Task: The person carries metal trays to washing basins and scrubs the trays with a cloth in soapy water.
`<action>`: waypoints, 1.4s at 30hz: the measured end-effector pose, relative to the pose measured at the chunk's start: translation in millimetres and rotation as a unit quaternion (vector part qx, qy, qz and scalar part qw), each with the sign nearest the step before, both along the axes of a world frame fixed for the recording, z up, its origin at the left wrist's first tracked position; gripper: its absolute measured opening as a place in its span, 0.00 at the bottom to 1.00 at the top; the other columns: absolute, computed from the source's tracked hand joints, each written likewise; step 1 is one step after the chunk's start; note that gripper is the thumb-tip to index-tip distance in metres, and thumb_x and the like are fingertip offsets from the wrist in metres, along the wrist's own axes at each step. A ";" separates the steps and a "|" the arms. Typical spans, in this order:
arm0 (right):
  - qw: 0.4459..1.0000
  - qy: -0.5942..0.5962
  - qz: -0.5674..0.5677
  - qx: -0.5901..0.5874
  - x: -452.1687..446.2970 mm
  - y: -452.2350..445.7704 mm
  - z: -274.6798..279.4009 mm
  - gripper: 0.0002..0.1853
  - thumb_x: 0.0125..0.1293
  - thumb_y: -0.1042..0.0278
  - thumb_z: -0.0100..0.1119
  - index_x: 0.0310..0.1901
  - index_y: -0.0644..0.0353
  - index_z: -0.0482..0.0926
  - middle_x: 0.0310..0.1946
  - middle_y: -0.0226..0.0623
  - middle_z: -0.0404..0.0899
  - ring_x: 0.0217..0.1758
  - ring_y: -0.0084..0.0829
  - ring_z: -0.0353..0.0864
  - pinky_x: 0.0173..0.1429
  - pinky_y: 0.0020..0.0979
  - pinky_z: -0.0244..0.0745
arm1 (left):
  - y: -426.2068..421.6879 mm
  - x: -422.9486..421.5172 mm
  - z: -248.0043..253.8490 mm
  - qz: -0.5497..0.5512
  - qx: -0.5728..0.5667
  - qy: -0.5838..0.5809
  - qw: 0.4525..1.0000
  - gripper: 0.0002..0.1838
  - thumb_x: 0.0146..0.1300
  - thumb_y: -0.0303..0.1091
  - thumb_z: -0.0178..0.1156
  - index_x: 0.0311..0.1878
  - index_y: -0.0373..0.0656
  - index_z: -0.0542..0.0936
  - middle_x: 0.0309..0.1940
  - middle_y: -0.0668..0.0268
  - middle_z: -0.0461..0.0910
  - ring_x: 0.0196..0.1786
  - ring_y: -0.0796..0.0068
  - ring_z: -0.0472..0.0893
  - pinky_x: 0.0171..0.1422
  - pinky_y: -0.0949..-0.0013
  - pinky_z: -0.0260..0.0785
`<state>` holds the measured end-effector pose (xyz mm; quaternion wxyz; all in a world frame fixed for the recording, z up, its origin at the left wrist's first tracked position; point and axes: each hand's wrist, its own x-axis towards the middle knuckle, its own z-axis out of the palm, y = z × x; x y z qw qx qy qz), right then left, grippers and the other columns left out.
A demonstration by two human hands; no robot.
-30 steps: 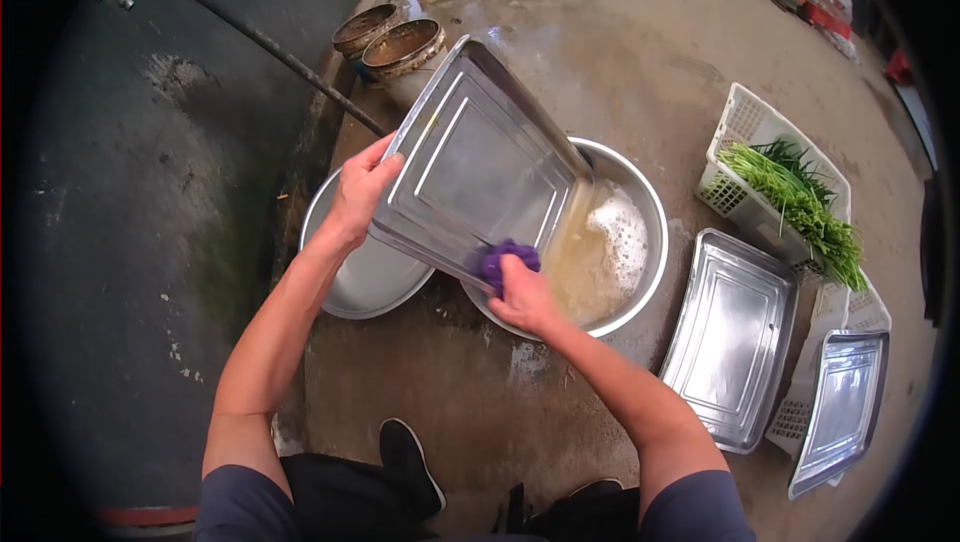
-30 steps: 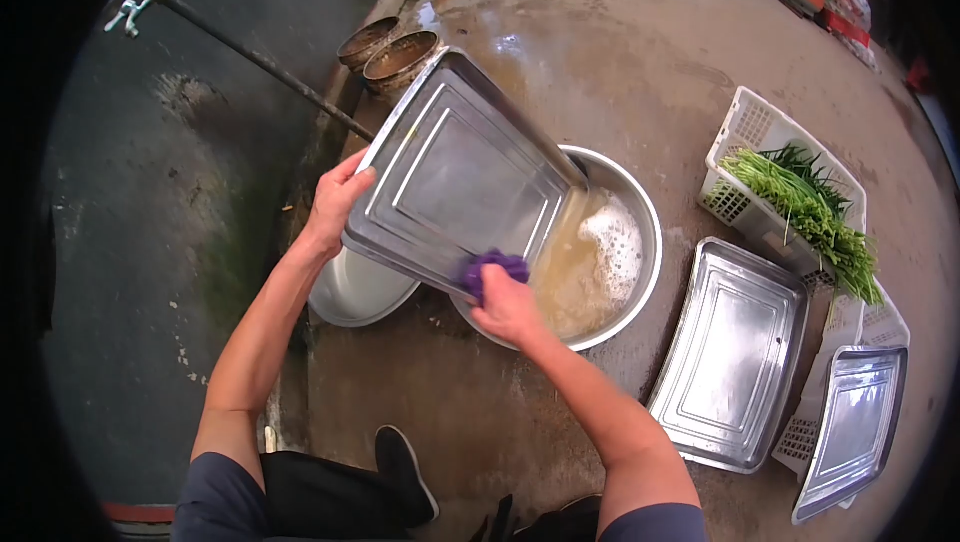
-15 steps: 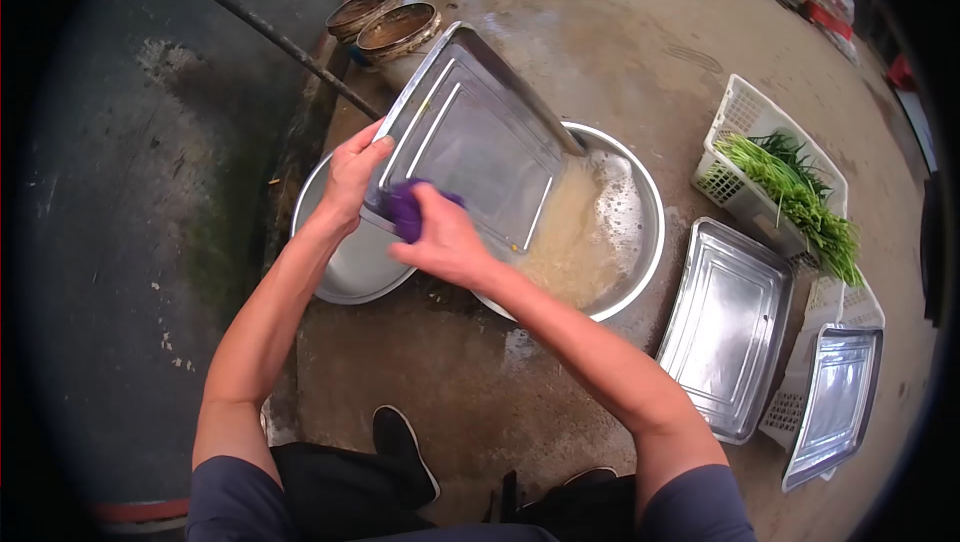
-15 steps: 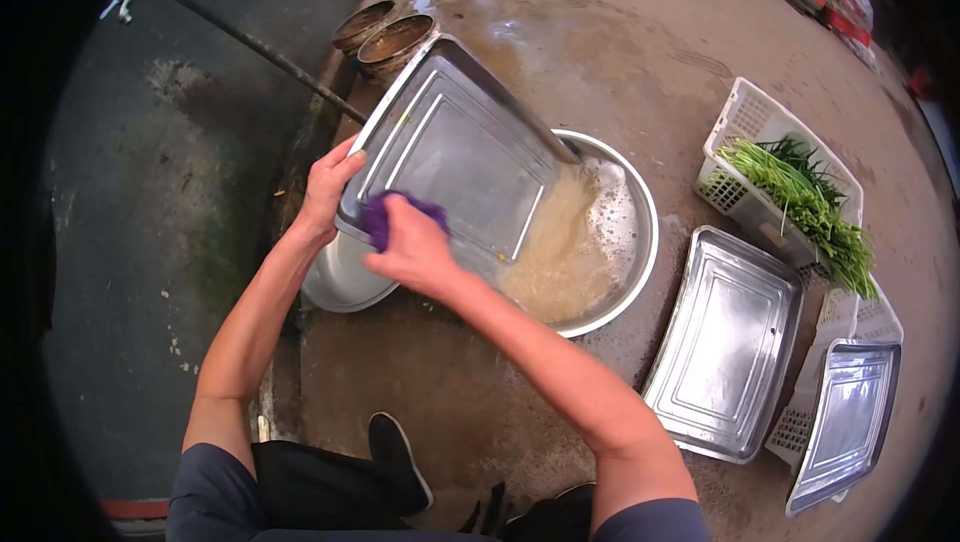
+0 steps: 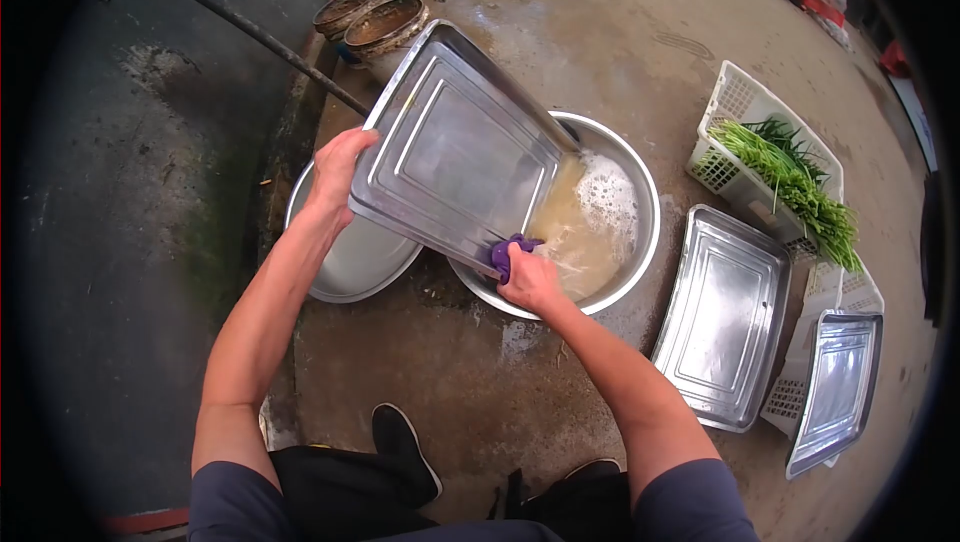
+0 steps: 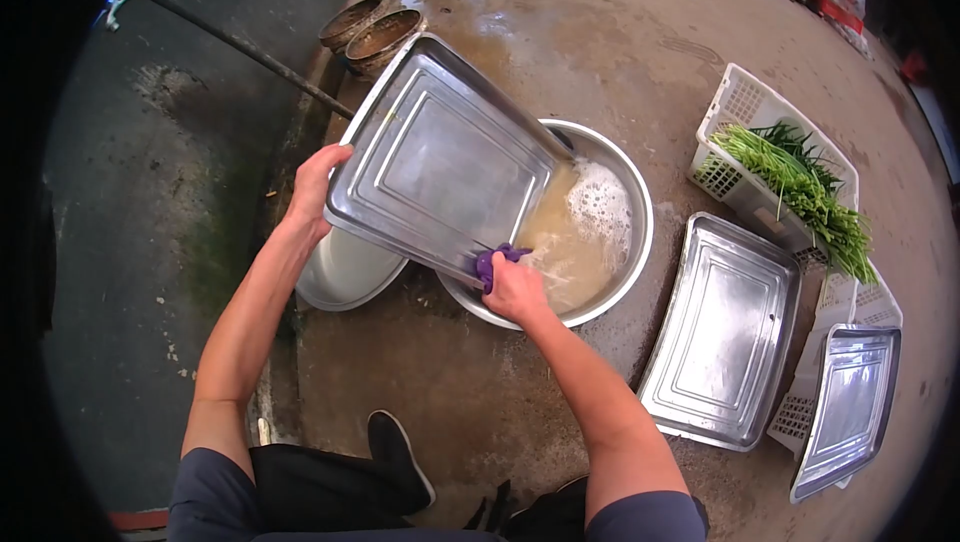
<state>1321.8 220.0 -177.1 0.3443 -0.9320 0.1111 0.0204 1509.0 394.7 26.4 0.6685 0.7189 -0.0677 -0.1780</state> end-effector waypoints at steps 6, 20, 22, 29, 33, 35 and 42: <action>0.998 -0.021 -0.043 0.036 7.2 11.5 15.4 0.20 0.48 0.61 0.62 0.41 0.62 0.71 0.31 0.53 0.81 0.40 0.55 0.80 0.44 0.49 0.74 | -5.5 -48.1 -26.6 -0.045 -0.209 0.099 0.972 0.47 0.57 0.69 0.58 0.70 0.45 0.59 0.61 0.62 0.71 0.60 0.65 0.73 0.60 0.57 0.68; 0.958 -0.070 0.067 0.270 18.9 24.3 60.0 0.33 0.40 0.56 0.68 0.47 0.65 0.69 0.37 0.51 0.79 0.43 0.49 0.79 0.48 0.41 0.73 | -10.0 -83.9 -111.3 -0.082 -0.013 0.272 0.959 0.19 0.63 0.45 0.58 0.52 0.46 0.74 0.47 0.65 0.79 0.50 0.64 0.79 0.53 0.53 0.74; 0.953 -0.077 0.083 0.280 22.0 24.1 48.8 0.30 0.42 0.57 0.67 0.45 0.64 0.70 0.36 0.50 0.78 0.43 0.47 0.79 0.47 0.40 0.73 | -3.0 -82.5 -112.7 -0.075 -0.006 0.271 0.960 0.18 0.63 0.42 0.58 0.51 0.41 0.74 0.44 0.63 0.80 0.47 0.65 0.81 0.50 0.53 0.76; 0.987 -0.032 0.131 0.088 26.4 6.0 37.0 0.13 0.46 0.67 0.60 0.36 0.58 0.76 0.37 0.43 0.82 0.44 0.51 0.79 0.47 0.46 0.74 | 14.7 -72.5 -106.2 -0.070 0.079 0.166 0.980 0.22 0.59 0.40 0.58 0.51 0.32 0.73 0.41 0.56 0.80 0.41 0.64 0.83 0.43 0.56 0.79; 0.996 -0.072 0.019 -0.056 25.0 -18.4 -6.5 0.12 0.47 0.68 0.57 0.36 0.58 0.78 0.35 0.44 0.82 0.43 0.49 0.81 0.48 0.47 0.75 | 18.3 -69.9 -92.7 -0.096 0.135 0.125 0.978 0.25 0.60 0.42 0.57 0.55 0.32 0.72 0.45 0.57 0.80 0.44 0.64 0.82 0.45 0.57 0.77; 0.995 -0.058 -0.001 -0.081 24.9 -32.8 -19.1 0.12 0.47 0.69 0.57 0.36 0.57 0.79 0.35 0.45 0.82 0.43 0.48 0.82 0.48 0.47 0.76 | 19.4 -63.6 -92.2 -0.099 0.135 0.131 0.977 0.27 0.61 0.45 0.58 0.56 0.32 0.72 0.46 0.58 0.80 0.45 0.65 0.82 0.47 0.57 0.76; 1.000 0.026 0.002 0.015 20.3 -26.2 3.6 0.15 0.43 0.65 0.56 0.34 0.58 0.82 0.33 0.48 0.83 0.41 0.49 0.82 0.47 0.45 0.76 | 18.4 -63.6 -125.6 -0.058 0.012 0.225 0.973 0.42 0.64 0.62 0.56 0.67 0.34 0.63 0.61 0.57 0.73 0.62 0.65 0.74 0.64 0.60 0.68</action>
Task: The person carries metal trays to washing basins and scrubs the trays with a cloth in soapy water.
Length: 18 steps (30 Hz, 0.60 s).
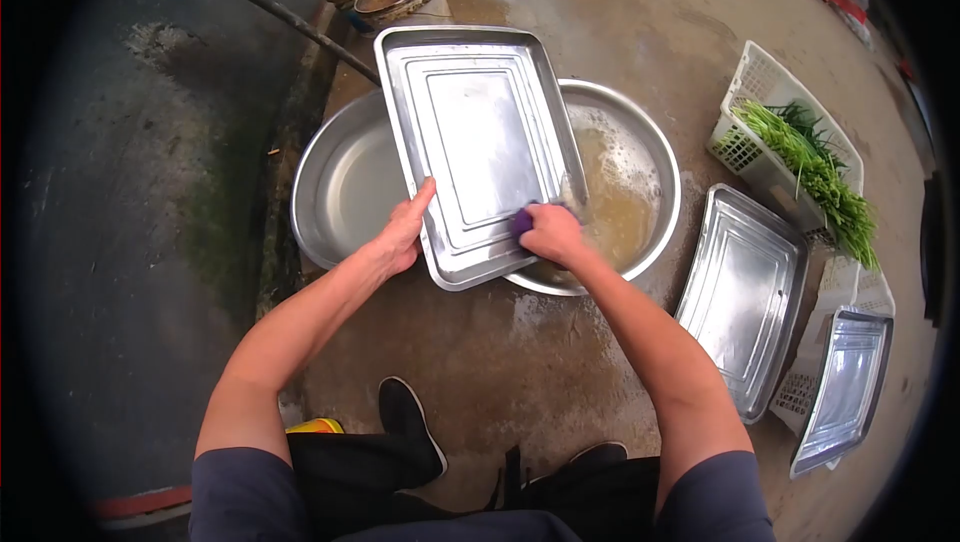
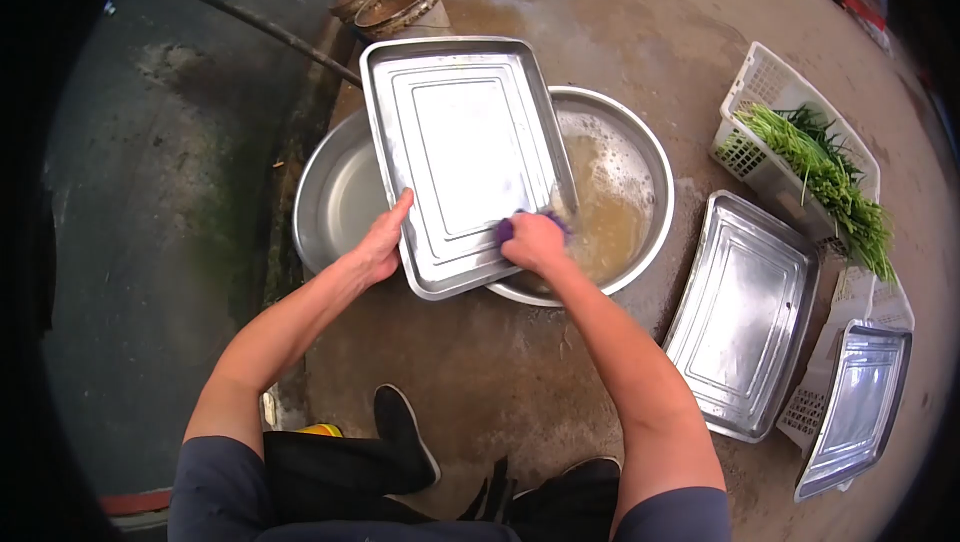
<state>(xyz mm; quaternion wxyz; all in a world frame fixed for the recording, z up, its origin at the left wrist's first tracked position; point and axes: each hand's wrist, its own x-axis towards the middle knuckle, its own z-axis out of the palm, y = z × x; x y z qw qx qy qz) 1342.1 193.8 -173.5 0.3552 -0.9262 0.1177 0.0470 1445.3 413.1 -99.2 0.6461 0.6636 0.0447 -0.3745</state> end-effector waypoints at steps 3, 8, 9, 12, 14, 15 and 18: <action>0.990 -0.062 0.078 0.101 8.6 37.2 25.6 0.17 0.42 0.60 0.58 0.35 0.56 0.83 0.35 0.46 0.83 0.41 0.49 0.82 0.48 0.43 0.76 | -6.8 -4.7 -7.3 0.014 -0.038 0.033 0.999 0.39 0.67 0.60 0.54 0.68 0.36 0.63 0.65 0.57 0.69 0.65 0.64 0.70 0.68 0.59 0.66; 0.963 -0.136 0.088 0.217 11.0 86.9 38.5 0.11 0.44 0.69 0.59 0.30 0.64 0.76 0.28 0.49 0.79 0.36 0.51 0.79 0.42 0.45 0.73 | -9.0 3.7 -7.8 0.049 -0.077 0.066 0.994 0.32 0.68 0.55 0.55 0.64 0.39 0.68 0.58 0.59 0.76 0.57 0.63 0.77 0.65 0.56 0.70; 0.962 -0.136 0.088 0.218 8.3 88.0 34.6 0.11 0.44 0.69 0.59 0.30 0.64 0.76 0.28 0.49 0.79 0.36 0.51 0.79 0.42 0.45 0.73 | -11.0 5.4 -7.7 0.081 -0.042 0.054 0.994 0.29 0.69 0.51 0.55 0.62 0.37 0.69 0.55 0.57 0.77 0.55 0.62 0.79 0.61 0.56 0.73; 0.962 -0.200 0.171 0.078 3.7 89.6 32.5 0.08 0.45 0.73 0.57 0.30 0.62 0.77 0.29 0.48 0.80 0.37 0.50 0.80 0.42 0.45 0.74 | -12.5 18.5 -20.4 0.104 0.022 0.002 0.994 0.28 0.69 0.48 0.55 0.61 0.35 0.70 0.55 0.55 0.77 0.54 0.63 0.80 0.60 0.57 0.74; 0.970 -0.118 0.212 -0.019 5.1 86.3 42.8 0.08 0.47 0.75 0.56 0.31 0.59 0.80 0.29 0.46 0.81 0.38 0.48 0.81 0.43 0.46 0.75 | -11.7 24.6 -25.1 0.089 0.015 -0.008 0.996 0.26 0.69 0.46 0.56 0.59 0.32 0.71 0.54 0.54 0.77 0.53 0.63 0.80 0.57 0.59 0.76; 0.970 -0.118 0.212 -0.019 5.0 85.2 43.7 0.08 0.47 0.75 0.56 0.31 0.59 0.80 0.29 0.46 0.81 0.38 0.48 0.81 0.43 0.46 0.75 | -11.7 26.2 -25.2 0.058 0.029 -0.037 0.997 0.25 0.69 0.45 0.56 0.59 0.32 0.71 0.53 0.55 0.78 0.52 0.64 0.80 0.56 0.59 0.76; 0.970 -0.069 0.205 -0.113 4.3 74.0 46.1 0.06 0.49 0.73 0.59 0.30 0.58 0.83 0.30 0.42 0.83 0.39 0.42 0.84 0.42 0.41 0.79 | -12.8 26.0 -21.6 0.019 0.035 -0.085 0.996 0.25 0.68 0.45 0.57 0.55 0.30 0.72 0.47 0.56 0.79 0.50 0.67 0.79 0.48 0.61 0.75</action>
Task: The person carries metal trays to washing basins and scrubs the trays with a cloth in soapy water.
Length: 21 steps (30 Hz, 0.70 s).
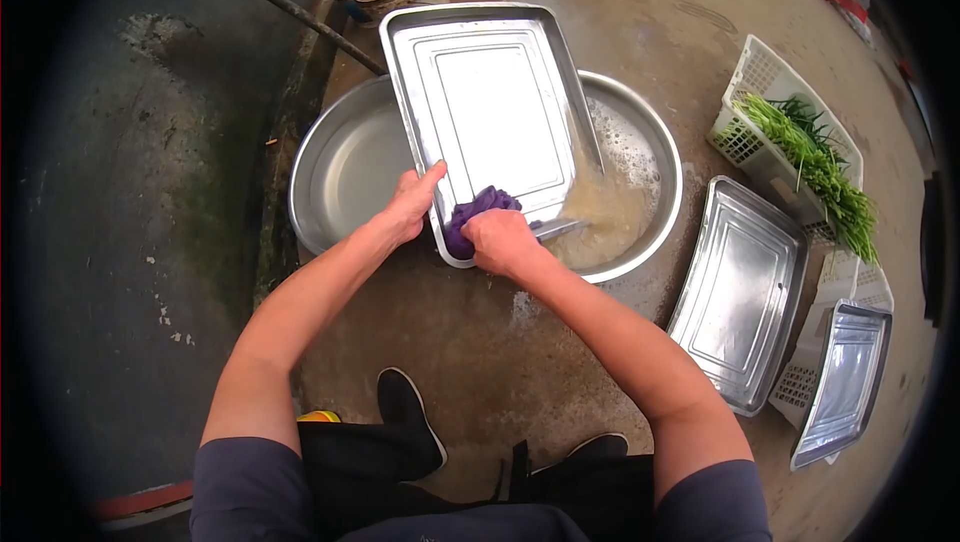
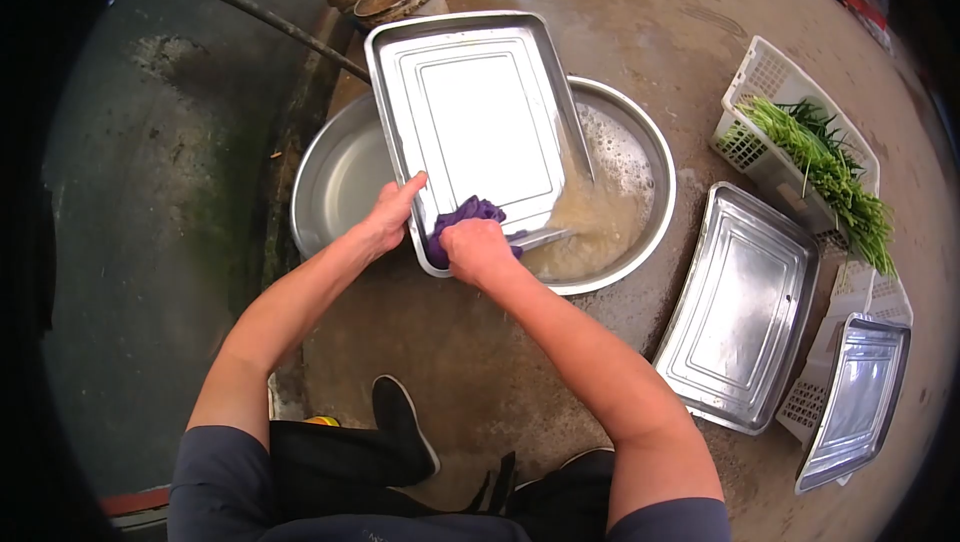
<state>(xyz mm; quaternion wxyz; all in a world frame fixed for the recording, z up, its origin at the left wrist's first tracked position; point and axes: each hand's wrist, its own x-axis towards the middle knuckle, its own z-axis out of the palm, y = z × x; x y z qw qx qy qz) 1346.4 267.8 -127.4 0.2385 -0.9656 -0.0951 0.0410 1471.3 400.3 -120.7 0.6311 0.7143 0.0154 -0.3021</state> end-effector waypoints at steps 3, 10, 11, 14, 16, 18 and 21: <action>0.995 0.020 -0.097 -0.021 -2.0 -18.8 -0.7 0.06 0.50 0.72 0.59 0.29 0.58 0.84 0.31 0.43 0.84 0.39 0.42 0.85 0.42 0.40 0.79 | -1.9 -4.8 12.0 -0.034 0.028 -0.006 0.999 0.23 0.68 0.44 0.56 0.56 0.32 0.72 0.48 0.56 0.79 0.46 0.67 0.81 0.46 0.62 0.76; 0.984 0.064 -0.165 -0.027 -3.2 -43.3 -15.7 0.08 0.49 0.71 0.58 0.30 0.59 0.84 0.33 0.48 0.84 0.41 0.43 0.85 0.44 0.42 0.79 | 1.4 -3.2 14.6 -0.061 0.029 -0.016 0.998 0.30 0.69 0.47 0.55 0.64 0.31 0.66 0.55 0.54 0.76 0.55 0.64 0.78 0.55 0.63 0.74; 0.987 0.063 -0.146 -0.004 -3.1 -44.4 -18.3 0.09 0.48 0.69 0.59 0.31 0.60 0.84 0.34 0.49 0.84 0.41 0.43 0.84 0.46 0.41 0.78 | 2.5 -2.7 7.6 -0.049 0.035 -0.034 0.998 0.32 0.69 0.49 0.55 0.65 0.32 0.65 0.58 0.54 0.74 0.58 0.64 0.75 0.58 0.62 0.72; 0.983 0.037 -0.135 0.121 -6.9 -41.7 -29.1 0.13 0.46 0.65 0.59 0.33 0.61 0.84 0.34 0.50 0.83 0.42 0.45 0.83 0.47 0.39 0.77 | 10.0 -12.9 -5.6 -0.049 0.043 -0.036 0.997 0.36 0.69 0.55 0.54 0.68 0.35 0.62 0.62 0.56 0.71 0.62 0.64 0.72 0.61 0.59 0.69; 0.965 0.010 -0.139 0.224 -5.7 -35.6 -27.3 0.15 0.45 0.62 0.60 0.34 0.62 0.83 0.34 0.50 0.83 0.41 0.46 0.83 0.48 0.39 0.77 | 16.1 -32.3 -0.4 -0.061 0.047 -0.021 0.997 0.38 0.68 0.58 0.53 0.69 0.37 0.60 0.63 0.58 0.70 0.64 0.64 0.70 0.62 0.58 0.68; 0.927 0.078 -0.094 0.355 -1.7 -21.9 -16.4 0.19 0.45 0.57 0.61 0.35 0.63 0.82 0.34 0.49 0.82 0.41 0.47 0.82 0.47 0.40 0.75 | 16.2 -54.2 11.2 -0.055 0.001 0.135 0.989 0.41 0.66 0.63 0.52 0.71 0.42 0.58 0.63 0.60 0.69 0.63 0.64 0.71 0.63 0.55 0.68; 0.929 0.036 -0.039 0.365 3.5 2.9 -5.3 0.17 0.47 0.58 0.60 0.33 0.63 0.81 0.32 0.49 0.81 0.40 0.48 0.81 0.46 0.43 0.74 | 21.4 -43.8 -6.2 -0.030 -0.030 0.176 0.983 0.41 0.65 0.65 0.52 0.71 0.46 0.57 0.64 0.61 0.68 0.64 0.64 0.71 0.63 0.54 0.68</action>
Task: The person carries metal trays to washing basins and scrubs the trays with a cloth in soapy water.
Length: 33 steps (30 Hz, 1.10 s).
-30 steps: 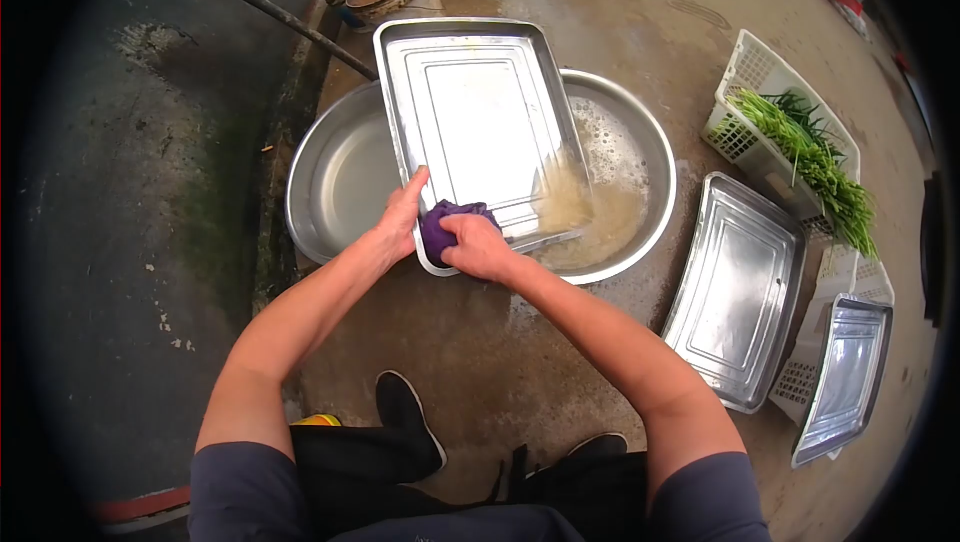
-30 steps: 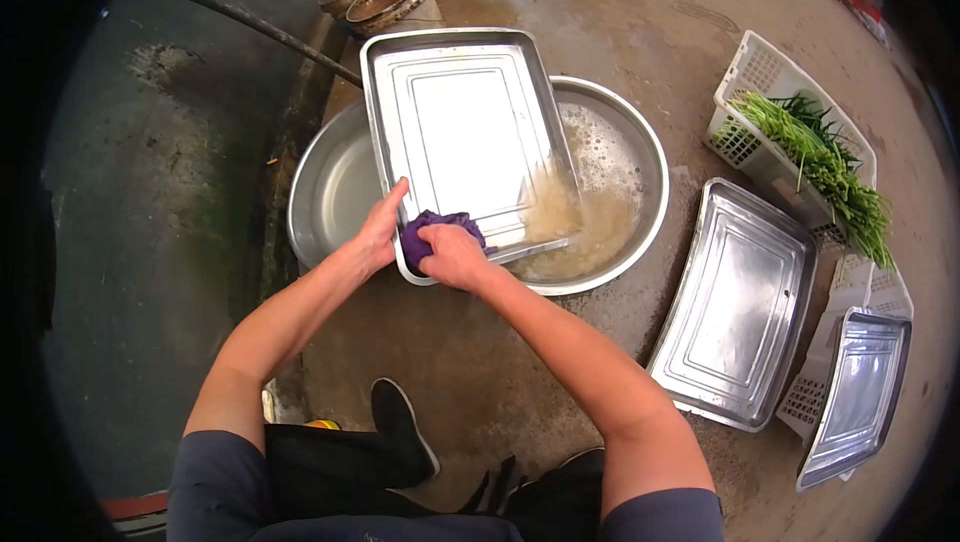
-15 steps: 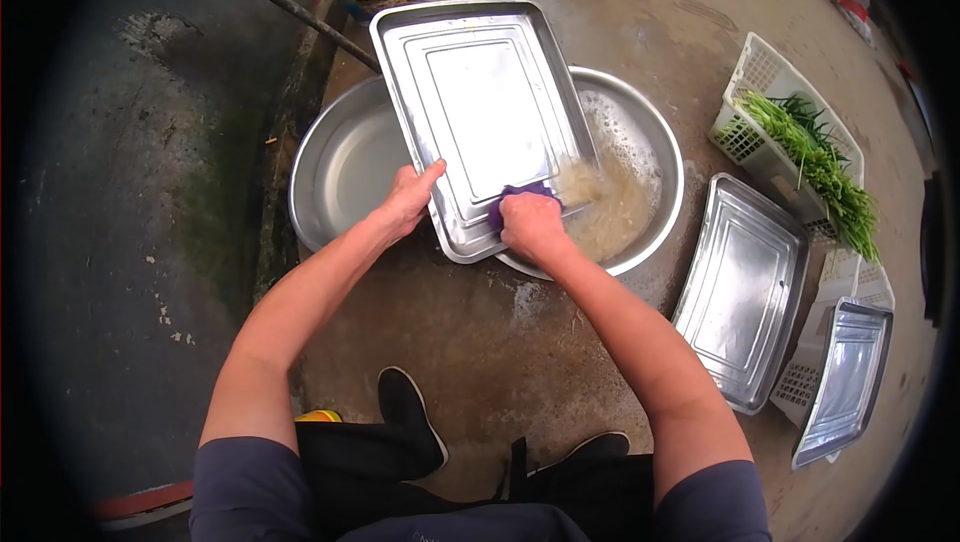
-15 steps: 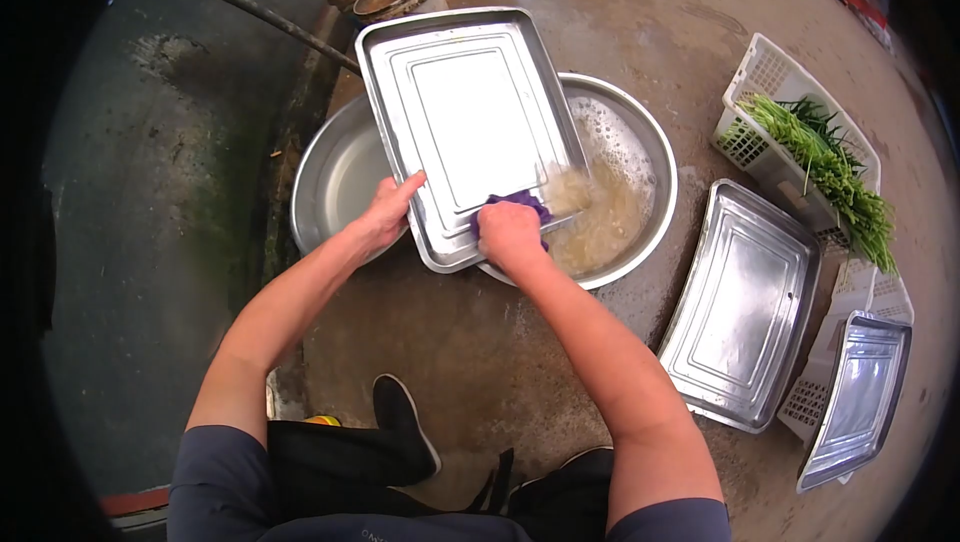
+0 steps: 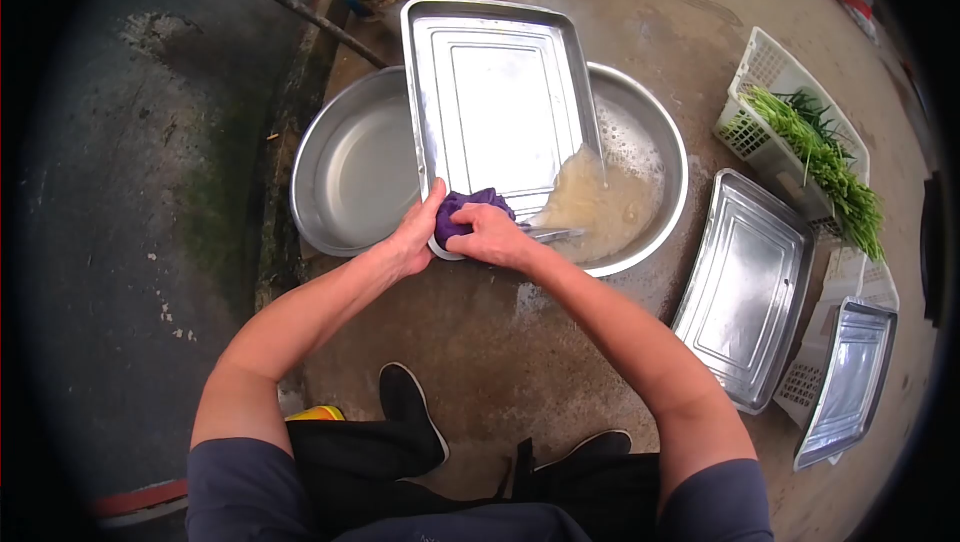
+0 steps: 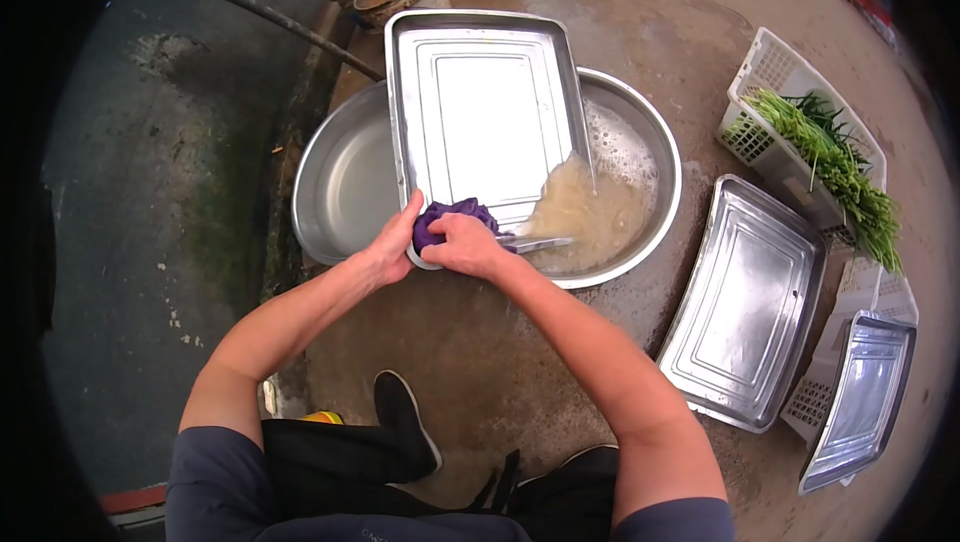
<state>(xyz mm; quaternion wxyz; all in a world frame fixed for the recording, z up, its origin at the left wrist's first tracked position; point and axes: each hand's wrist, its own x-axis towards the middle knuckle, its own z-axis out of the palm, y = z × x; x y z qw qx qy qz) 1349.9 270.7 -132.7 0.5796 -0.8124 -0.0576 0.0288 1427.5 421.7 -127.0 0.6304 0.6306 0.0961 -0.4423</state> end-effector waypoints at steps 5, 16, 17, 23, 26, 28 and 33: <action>0.982 -0.005 0.044 -0.182 6.8 3.4 13.6 0.10 0.49 0.66 0.57 0.32 0.60 0.82 0.33 0.47 0.82 0.42 0.47 0.82 0.47 0.44 0.76 | -13.6 -4.2 20.3 0.019 0.054 -0.079 0.995 0.35 0.70 0.60 0.48 0.67 0.41 0.64 0.59 0.60 0.74 0.61 0.66 0.73 0.65 0.57 0.68; 0.907 0.174 0.001 -0.384 -13.8 -86.3 -25.5 0.14 0.47 0.64 0.57 0.35 0.58 0.85 0.34 0.47 0.84 0.42 0.44 0.84 0.46 0.41 0.79 | -11.5 2.6 25.2 -0.050 0.084 -0.162 0.982 0.36 0.70 0.57 0.50 0.72 0.42 0.60 0.66 0.58 0.68 0.69 0.66 0.64 0.73 0.61 0.51; 0.906 0.176 0.002 -0.385 -12.7 -88.2 -32.3 0.14 0.47 0.64 0.57 0.35 0.58 0.85 0.34 0.47 0.84 0.42 0.44 0.84 0.46 0.41 0.79 | -10.0 5.1 18.0 -0.050 0.083 -0.160 0.982 0.36 0.70 0.57 0.50 0.72 0.42 0.60 0.66 0.58 0.68 0.69 0.66 0.64 0.73 0.61 0.51; 0.983 0.050 0.007 -0.177 -0.2 -43.5 -10.3 0.16 0.45 0.57 0.59 0.31 0.61 0.83 0.31 0.48 0.83 0.37 0.45 0.83 0.46 0.41 0.78 | -14.7 2.7 2.7 -0.029 0.092 -0.145 0.985 0.40 0.69 0.62 0.47 0.73 0.42 0.56 0.71 0.57 0.60 0.72 0.63 0.59 0.75 0.58 0.48; 0.997 -0.042 -0.013 -0.059 9.8 1.3 -5.9 0.14 0.46 0.61 0.59 0.28 0.65 0.78 0.27 0.52 0.79 0.34 0.50 0.80 0.43 0.44 0.74 | -12.5 5.5 1.1 -0.024 0.102 -0.128 0.986 0.42 0.68 0.64 0.48 0.73 0.40 0.56 0.70 0.55 0.61 0.72 0.62 0.59 0.74 0.57 0.50; 0.999 -0.032 -0.026 -0.014 9.6 6.6 -6.8 0.10 0.46 0.65 0.59 0.27 0.63 0.79 0.27 0.51 0.79 0.35 0.50 0.80 0.43 0.44 0.74 | -13.3 6.4 -2.8 -0.023 0.103 -0.146 0.984 0.41 0.68 0.64 0.49 0.71 0.40 0.58 0.65 0.57 0.65 0.66 0.65 0.65 0.70 0.59 0.57; 0.963 -0.027 0.047 -0.265 9.6 2.7 12.0 0.07 0.46 0.68 0.59 0.28 0.58 0.82 0.28 0.44 0.82 0.36 0.44 0.83 0.40 0.43 0.77 | -15.6 8.5 -10.7 -0.003 0.144 -0.194 0.970 0.37 0.69 0.60 0.49 0.69 0.40 0.62 0.61 0.59 0.70 0.62 0.68 0.70 0.67 0.60 0.62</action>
